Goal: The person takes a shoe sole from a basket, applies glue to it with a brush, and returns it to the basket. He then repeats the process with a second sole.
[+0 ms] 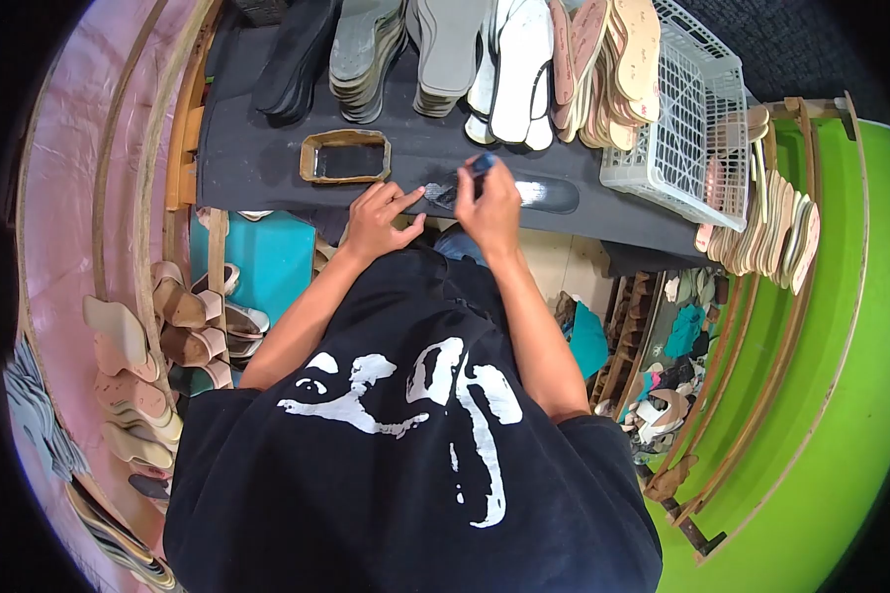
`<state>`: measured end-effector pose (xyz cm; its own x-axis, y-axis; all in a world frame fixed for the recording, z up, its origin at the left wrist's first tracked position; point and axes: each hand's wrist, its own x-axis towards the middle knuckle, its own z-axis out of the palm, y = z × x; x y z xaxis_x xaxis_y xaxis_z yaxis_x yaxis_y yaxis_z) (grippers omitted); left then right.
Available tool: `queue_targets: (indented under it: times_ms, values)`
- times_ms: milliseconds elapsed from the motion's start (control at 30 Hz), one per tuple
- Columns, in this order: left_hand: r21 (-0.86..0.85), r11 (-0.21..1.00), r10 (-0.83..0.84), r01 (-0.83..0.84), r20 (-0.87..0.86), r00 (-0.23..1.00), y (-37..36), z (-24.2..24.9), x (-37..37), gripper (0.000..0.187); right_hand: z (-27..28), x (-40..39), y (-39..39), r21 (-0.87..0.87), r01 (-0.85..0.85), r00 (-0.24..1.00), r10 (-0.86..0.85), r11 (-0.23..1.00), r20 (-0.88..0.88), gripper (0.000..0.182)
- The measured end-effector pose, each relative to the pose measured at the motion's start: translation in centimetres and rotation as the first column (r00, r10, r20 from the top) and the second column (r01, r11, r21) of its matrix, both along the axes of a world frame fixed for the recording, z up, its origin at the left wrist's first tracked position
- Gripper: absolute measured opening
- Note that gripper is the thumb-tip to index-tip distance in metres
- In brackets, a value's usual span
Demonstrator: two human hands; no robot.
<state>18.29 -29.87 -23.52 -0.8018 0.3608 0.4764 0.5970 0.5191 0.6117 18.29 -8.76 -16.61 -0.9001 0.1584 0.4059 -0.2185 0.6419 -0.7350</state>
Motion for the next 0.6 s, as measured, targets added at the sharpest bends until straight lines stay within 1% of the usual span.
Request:
queue_targets:
  times_ms: [33,67,100,167,233,267,300,367,400,433,500,567,600]
  values:
    - [-0.006,1.000,0.002,-0.002,0.003,1.000,0.0,0.0,0.0,0.046,0.2,0.0,-0.6,0.032,-0.050,0.998,0.051,0.998,-0.038,0.010]
    - [-0.013,1.000,0.005,-0.005,0.004,1.000,0.0,0.1,-0.1,0.045,-0.2,0.4,-1.3,-0.073,-0.093,0.994,0.097,0.993,0.052,0.011]
    - [-0.012,1.000,-0.001,0.001,0.003,1.000,0.0,0.1,-0.1,0.045,-0.3,0.3,-1.8,-0.043,-0.144,0.990,0.144,0.989,-0.010,0.012]
    - [-0.022,1.000,0.010,-0.010,0.004,1.000,-0.1,0.2,-0.1,0.046,-0.3,-0.3,-1.2,-0.004,-0.116,0.993,0.116,0.993,-0.019,0.011]
    - [-0.012,1.000,0.008,-0.008,-0.005,1.000,0.0,0.0,-0.1,0.046,-0.9,-1.2,0.4,0.059,-0.026,0.995,0.031,0.998,-0.090,0.010]
    - [-0.002,1.000,0.006,-0.006,-0.016,1.000,-0.1,0.0,-0.1,0.046,-0.3,-1.0,0.4,0.021,0.028,0.999,-0.027,0.999,-0.046,0.009]
    - [-0.002,1.000,0.006,-0.006,-0.013,1.000,-0.2,0.0,-0.1,0.046,-0.3,-1.0,0.2,0.020,0.028,0.999,-0.027,0.999,-0.044,0.009]
    - [-0.009,1.000,0.007,-0.007,-0.017,1.000,-0.1,0.1,-0.1,0.045,-0.4,-1.0,-0.4,0.117,-0.078,0.991,0.089,0.990,-0.097,0.011]
    - [-0.006,1.000,0.001,-0.001,-0.016,1.000,0.0,-0.1,0.0,0.045,0.2,-0.3,-1.4,-0.029,-0.109,0.993,0.110,0.994,0.030,0.013]
    - [-0.012,1.000,0.002,-0.002,-0.009,1.000,-0.1,-0.2,0.0,0.045,-0.9,-0.3,-1.9,-0.046,-0.113,0.994,0.113,0.993,-0.002,0.014]
    - [-0.024,1.000,0.006,-0.006,-0.002,1.000,-0.2,-0.1,-0.1,0.045,-0.8,-0.6,-1.1,-0.034,-0.011,0.998,0.013,0.999,0.057,0.013]
    - [-0.003,1.000,-0.001,0.001,-0.010,1.000,-0.2,-0.1,-0.1,0.046,-0.2,-1.3,0.5,-0.099,0.104,0.992,-0.096,0.990,0.083,0.013]
    - [-0.004,1.000,0.003,-0.003,-0.010,1.000,-0.2,0.0,-0.1,0.046,-0.4,-1.5,1.3,-0.039,0.175,0.981,-0.171,0.984,0.086,0.013]
